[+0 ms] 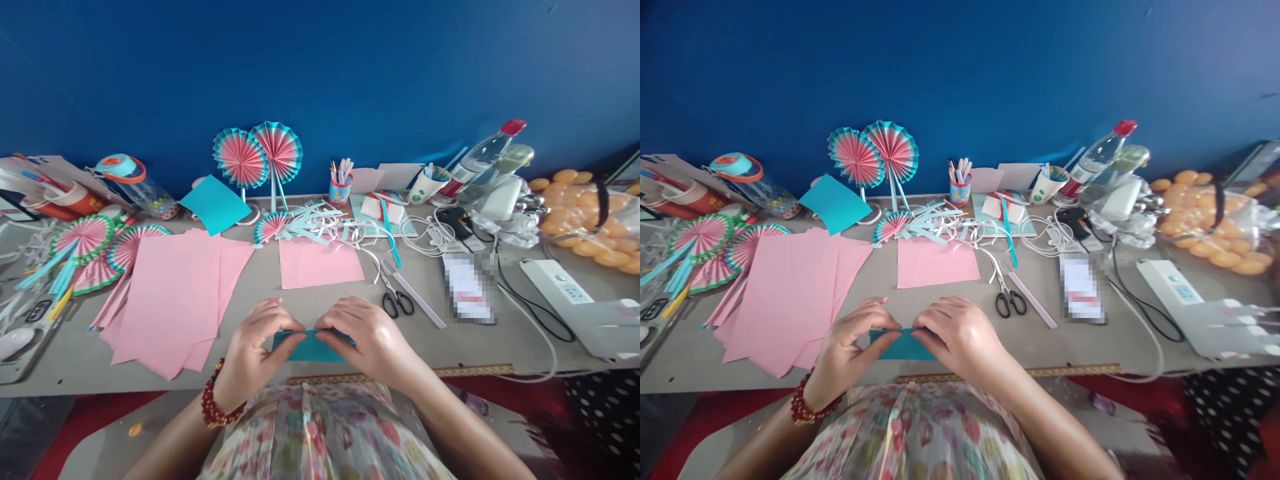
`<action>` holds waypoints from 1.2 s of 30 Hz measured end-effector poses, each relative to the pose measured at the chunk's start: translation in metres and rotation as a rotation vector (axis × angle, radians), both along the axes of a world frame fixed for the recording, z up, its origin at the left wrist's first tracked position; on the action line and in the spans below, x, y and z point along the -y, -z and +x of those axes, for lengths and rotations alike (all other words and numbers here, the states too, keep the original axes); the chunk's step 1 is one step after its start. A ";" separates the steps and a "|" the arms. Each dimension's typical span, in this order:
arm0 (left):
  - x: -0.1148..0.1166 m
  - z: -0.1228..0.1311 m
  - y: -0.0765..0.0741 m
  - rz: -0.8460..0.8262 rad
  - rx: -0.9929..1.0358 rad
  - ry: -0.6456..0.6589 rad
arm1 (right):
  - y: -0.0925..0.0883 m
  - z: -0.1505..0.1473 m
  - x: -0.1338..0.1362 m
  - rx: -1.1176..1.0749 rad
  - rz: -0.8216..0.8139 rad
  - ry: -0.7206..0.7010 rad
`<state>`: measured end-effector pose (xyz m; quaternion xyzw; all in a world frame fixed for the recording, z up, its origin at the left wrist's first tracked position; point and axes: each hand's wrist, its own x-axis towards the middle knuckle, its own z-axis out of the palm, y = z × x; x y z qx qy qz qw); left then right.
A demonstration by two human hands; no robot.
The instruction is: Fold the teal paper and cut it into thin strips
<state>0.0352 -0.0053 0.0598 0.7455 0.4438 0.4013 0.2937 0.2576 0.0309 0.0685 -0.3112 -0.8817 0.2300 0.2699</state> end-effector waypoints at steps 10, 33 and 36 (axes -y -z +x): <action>-0.004 0.004 -0.002 -0.054 -0.017 -0.005 | 0.002 -0.004 -0.005 -0.050 -0.019 -0.046; -0.001 -0.001 0.000 -0.048 0.052 -0.021 | 0.003 0.009 0.000 -0.220 -0.089 0.057; 0.000 -0.003 0.001 -0.066 0.067 -0.023 | 0.006 0.013 0.001 -0.208 -0.193 0.081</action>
